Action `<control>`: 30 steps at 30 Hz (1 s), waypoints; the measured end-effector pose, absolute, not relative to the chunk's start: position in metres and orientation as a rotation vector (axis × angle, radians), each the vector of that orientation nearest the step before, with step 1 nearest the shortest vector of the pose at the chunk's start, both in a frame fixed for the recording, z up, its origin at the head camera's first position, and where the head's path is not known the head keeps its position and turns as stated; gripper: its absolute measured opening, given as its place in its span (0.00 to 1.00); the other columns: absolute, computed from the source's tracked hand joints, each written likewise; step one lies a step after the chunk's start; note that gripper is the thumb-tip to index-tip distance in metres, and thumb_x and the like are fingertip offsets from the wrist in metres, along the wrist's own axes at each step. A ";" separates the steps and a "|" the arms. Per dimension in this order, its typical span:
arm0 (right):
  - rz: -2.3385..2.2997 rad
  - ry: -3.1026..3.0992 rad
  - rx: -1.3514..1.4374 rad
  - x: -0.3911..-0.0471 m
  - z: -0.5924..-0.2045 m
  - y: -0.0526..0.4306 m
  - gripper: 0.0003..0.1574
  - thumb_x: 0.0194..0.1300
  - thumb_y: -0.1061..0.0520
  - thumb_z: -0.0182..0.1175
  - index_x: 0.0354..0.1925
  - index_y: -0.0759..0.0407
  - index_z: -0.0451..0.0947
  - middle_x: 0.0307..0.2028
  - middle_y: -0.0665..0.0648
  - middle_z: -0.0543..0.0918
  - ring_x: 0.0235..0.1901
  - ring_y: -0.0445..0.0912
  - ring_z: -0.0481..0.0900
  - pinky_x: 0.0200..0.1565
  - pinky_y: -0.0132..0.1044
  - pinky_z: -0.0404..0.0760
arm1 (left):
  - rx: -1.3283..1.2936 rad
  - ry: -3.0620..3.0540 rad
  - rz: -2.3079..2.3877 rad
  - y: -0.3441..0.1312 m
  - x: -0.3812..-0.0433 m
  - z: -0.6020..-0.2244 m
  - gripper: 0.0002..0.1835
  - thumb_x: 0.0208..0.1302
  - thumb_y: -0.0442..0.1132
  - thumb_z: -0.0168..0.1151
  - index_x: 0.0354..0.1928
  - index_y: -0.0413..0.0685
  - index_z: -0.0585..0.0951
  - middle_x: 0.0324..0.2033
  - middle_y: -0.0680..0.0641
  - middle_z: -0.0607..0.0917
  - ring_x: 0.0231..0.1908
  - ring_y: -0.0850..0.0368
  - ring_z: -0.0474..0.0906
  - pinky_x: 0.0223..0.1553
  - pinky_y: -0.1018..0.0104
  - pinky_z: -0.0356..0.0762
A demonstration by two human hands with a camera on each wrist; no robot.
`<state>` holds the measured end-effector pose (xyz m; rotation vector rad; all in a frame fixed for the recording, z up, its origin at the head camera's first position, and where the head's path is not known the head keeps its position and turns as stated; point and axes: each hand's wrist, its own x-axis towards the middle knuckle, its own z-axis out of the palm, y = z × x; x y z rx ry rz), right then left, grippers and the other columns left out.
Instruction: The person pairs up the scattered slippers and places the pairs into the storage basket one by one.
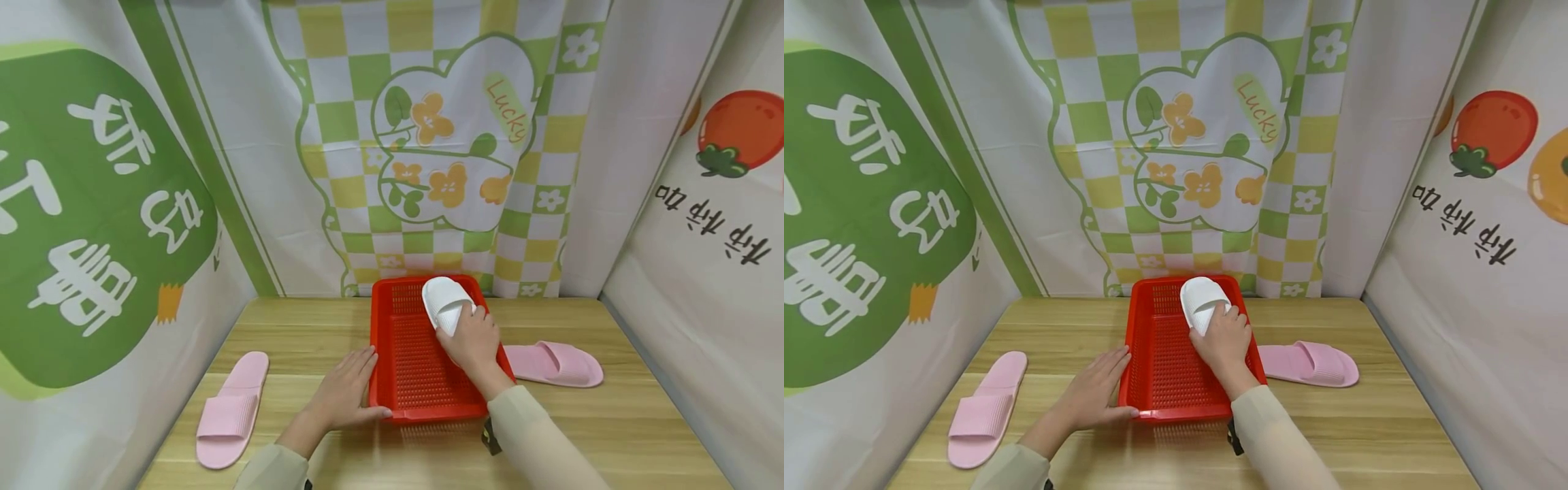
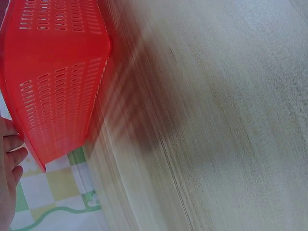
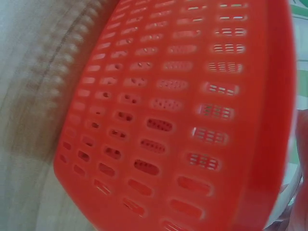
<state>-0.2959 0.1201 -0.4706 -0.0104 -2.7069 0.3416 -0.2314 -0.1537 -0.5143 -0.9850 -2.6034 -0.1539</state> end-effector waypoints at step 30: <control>0.315 -2.837 -0.071 -0.297 -0.496 0.107 0.45 0.53 0.35 0.64 0.49 0.72 0.68 0.37 0.69 0.73 0.35 0.61 0.74 0.35 0.53 0.77 | -0.977 -2.624 -0.182 -0.153 -0.230 -0.512 0.56 0.57 0.78 0.44 0.66 0.29 0.67 0.66 0.34 0.67 0.67 0.40 0.62 0.66 0.49 0.58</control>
